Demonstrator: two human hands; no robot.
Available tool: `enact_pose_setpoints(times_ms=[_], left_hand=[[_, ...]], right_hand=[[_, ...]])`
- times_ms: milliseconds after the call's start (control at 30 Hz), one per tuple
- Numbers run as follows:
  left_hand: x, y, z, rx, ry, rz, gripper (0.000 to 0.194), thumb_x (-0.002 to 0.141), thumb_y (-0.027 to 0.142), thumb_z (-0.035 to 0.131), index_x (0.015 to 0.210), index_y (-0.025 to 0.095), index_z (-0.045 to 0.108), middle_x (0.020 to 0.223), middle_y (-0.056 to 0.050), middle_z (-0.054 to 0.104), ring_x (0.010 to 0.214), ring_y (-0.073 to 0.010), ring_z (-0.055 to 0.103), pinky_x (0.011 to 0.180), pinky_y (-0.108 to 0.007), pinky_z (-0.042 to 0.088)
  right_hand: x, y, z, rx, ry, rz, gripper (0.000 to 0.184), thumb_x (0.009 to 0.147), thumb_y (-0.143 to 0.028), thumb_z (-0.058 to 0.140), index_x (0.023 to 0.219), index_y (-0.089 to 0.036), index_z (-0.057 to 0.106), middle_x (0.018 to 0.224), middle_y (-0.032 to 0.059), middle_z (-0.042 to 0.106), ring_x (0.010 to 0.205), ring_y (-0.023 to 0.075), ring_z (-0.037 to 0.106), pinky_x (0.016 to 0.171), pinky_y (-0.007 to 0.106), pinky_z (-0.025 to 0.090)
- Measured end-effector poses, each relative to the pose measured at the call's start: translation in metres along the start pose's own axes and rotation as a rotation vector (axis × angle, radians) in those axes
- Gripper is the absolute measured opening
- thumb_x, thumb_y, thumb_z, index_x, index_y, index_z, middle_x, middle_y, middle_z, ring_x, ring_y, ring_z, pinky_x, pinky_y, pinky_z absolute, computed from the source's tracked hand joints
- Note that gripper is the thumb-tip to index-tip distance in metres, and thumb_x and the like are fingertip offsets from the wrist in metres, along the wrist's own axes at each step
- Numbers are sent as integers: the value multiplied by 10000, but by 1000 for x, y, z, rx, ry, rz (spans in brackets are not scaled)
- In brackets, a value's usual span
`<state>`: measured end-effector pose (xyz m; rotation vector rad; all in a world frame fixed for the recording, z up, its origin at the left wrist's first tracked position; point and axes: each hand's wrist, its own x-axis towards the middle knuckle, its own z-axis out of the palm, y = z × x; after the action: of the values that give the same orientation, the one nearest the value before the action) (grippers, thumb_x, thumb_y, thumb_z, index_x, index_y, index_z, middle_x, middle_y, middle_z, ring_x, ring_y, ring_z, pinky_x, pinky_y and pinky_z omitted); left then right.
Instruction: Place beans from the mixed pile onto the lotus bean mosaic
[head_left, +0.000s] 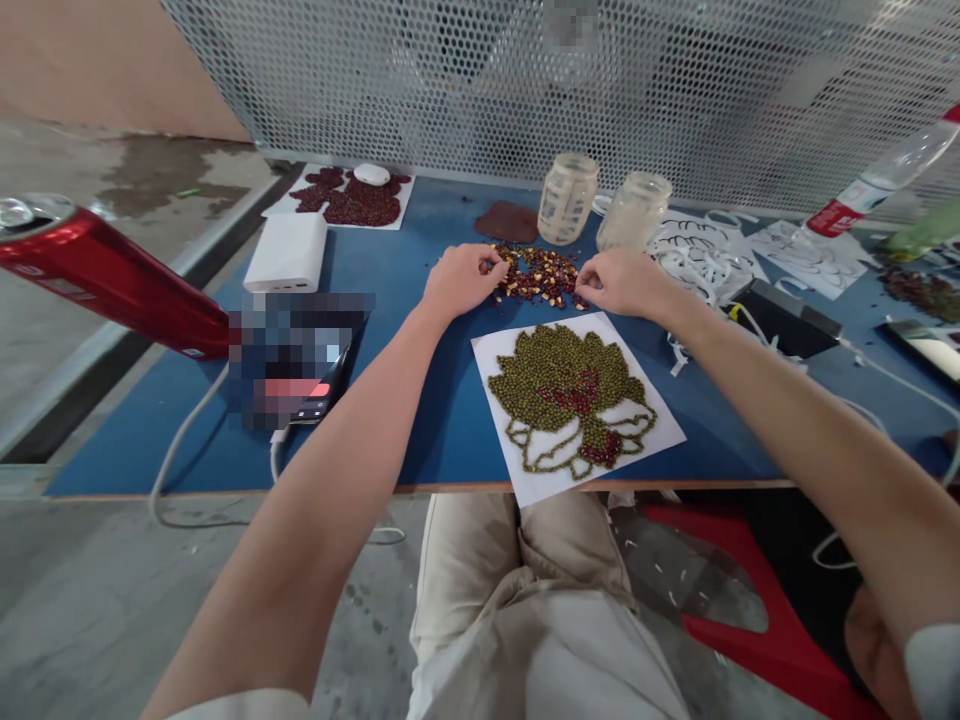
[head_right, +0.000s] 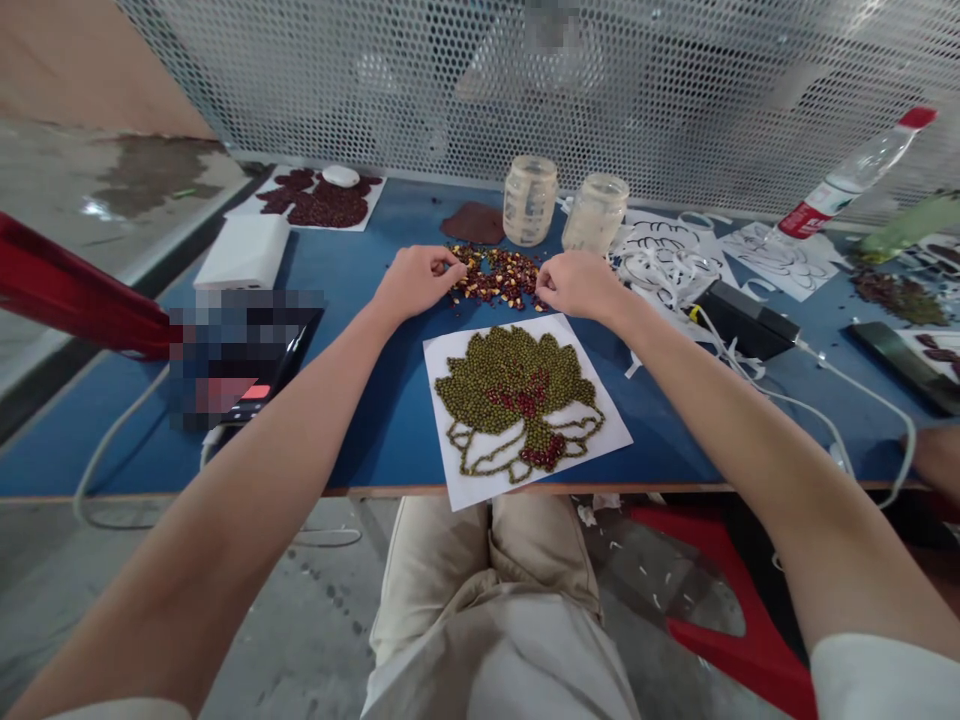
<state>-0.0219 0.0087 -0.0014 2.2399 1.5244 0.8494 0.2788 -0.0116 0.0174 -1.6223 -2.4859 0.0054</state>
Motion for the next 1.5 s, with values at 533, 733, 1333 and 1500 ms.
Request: enact_pose_setpoints(times_ms=[533,733,1333,1500], left_hand=[[-3,6,-3,-8,-20,-29,230,997,375,665,944,208,815,747,-65,613,843,-237,561,810,-396,418],[-1,5,-1,-7,-18,-27,220,996,371,674,944,209,815,727,-58,592,844,-236,563,812,-395,415],[-3,6,-3,4,-19,-22,212,1011,355,682,945,205,816,712,-35,579,777,-201,528,760,-375,363],[-3,6,-4,8,-31,-34,217,1017,359,680,961,202,818,746,-45,603,806,-214,538,793,-378,389]], right_hand=[[-128,-59,-37,409,-174,-398,206,1119,-380,572,983,-260,670,982,69,724,912,245,664,870,406,520],[-164,-64,-15,335,-70,-523,250,1194,-283,495,1023,-244,673,995,75,743,927,236,683,892,380,524],[-160,-57,-16,312,33,-514,165,1184,-284,583,1102,-254,722,1070,49,799,995,221,720,949,375,512],[-158,-64,-17,451,-134,-302,159,1126,-343,676,1003,-250,716,1002,45,762,964,234,688,902,385,493]])
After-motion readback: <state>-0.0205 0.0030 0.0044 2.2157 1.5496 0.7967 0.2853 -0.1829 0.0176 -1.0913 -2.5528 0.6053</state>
